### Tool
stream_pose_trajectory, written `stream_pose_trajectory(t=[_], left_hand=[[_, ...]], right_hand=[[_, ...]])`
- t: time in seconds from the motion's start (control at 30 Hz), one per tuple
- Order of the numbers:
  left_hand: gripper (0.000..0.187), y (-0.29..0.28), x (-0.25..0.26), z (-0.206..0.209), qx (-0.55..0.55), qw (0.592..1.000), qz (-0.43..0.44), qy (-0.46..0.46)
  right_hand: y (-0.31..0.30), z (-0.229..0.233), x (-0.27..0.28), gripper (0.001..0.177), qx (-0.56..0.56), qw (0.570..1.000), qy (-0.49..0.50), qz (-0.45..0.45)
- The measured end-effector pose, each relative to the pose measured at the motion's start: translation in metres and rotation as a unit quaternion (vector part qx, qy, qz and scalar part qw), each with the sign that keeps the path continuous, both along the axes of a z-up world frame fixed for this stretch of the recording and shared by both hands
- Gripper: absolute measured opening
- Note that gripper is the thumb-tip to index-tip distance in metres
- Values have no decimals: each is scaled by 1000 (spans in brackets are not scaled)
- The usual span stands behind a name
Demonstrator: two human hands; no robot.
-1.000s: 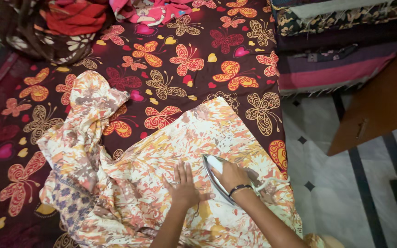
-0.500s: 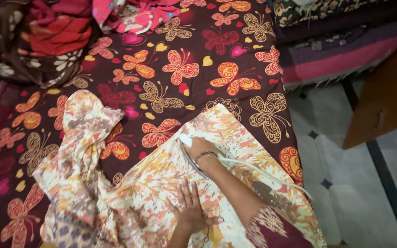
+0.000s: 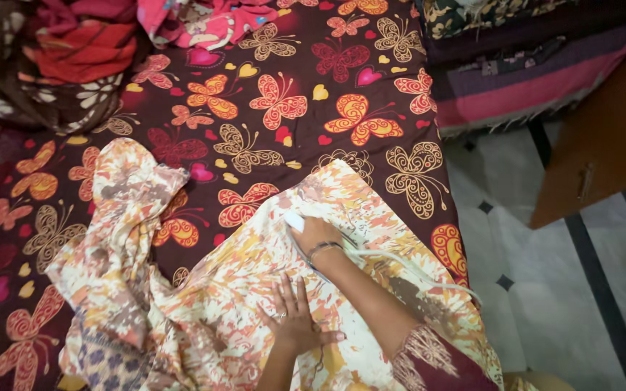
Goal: The person irons a patterned garment laid on a bed. They use a white electric iron, moving it back and forth across the fabric while smoothing it with the other hand. The garment is adjusted and repositioned several times during the process.
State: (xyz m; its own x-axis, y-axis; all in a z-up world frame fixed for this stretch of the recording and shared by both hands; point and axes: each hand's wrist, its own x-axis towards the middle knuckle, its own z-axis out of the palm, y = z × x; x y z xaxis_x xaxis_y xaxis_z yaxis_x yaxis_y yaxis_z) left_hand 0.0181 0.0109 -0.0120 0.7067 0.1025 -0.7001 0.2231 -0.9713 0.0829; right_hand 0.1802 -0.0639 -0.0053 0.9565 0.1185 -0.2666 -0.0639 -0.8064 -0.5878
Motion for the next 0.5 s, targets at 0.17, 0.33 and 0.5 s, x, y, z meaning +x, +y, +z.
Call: stream_pose_trajectory(t=[0.17, 0.33, 0.5], left_hand=[[166, -4, -4, 4, 2, 1000, 10, -24], [166, -26, 1, -18, 124, 987, -71, -78], [170, -28, 10, -33, 68, 984, -68, -152]], right_hand=[[-71, 24, -73, 53, -44, 999, 9, 20], [-109, 44, -120, 54, -54, 998, 3, -14], [-97, 48, -101, 52, -59, 997, 41, -25]])
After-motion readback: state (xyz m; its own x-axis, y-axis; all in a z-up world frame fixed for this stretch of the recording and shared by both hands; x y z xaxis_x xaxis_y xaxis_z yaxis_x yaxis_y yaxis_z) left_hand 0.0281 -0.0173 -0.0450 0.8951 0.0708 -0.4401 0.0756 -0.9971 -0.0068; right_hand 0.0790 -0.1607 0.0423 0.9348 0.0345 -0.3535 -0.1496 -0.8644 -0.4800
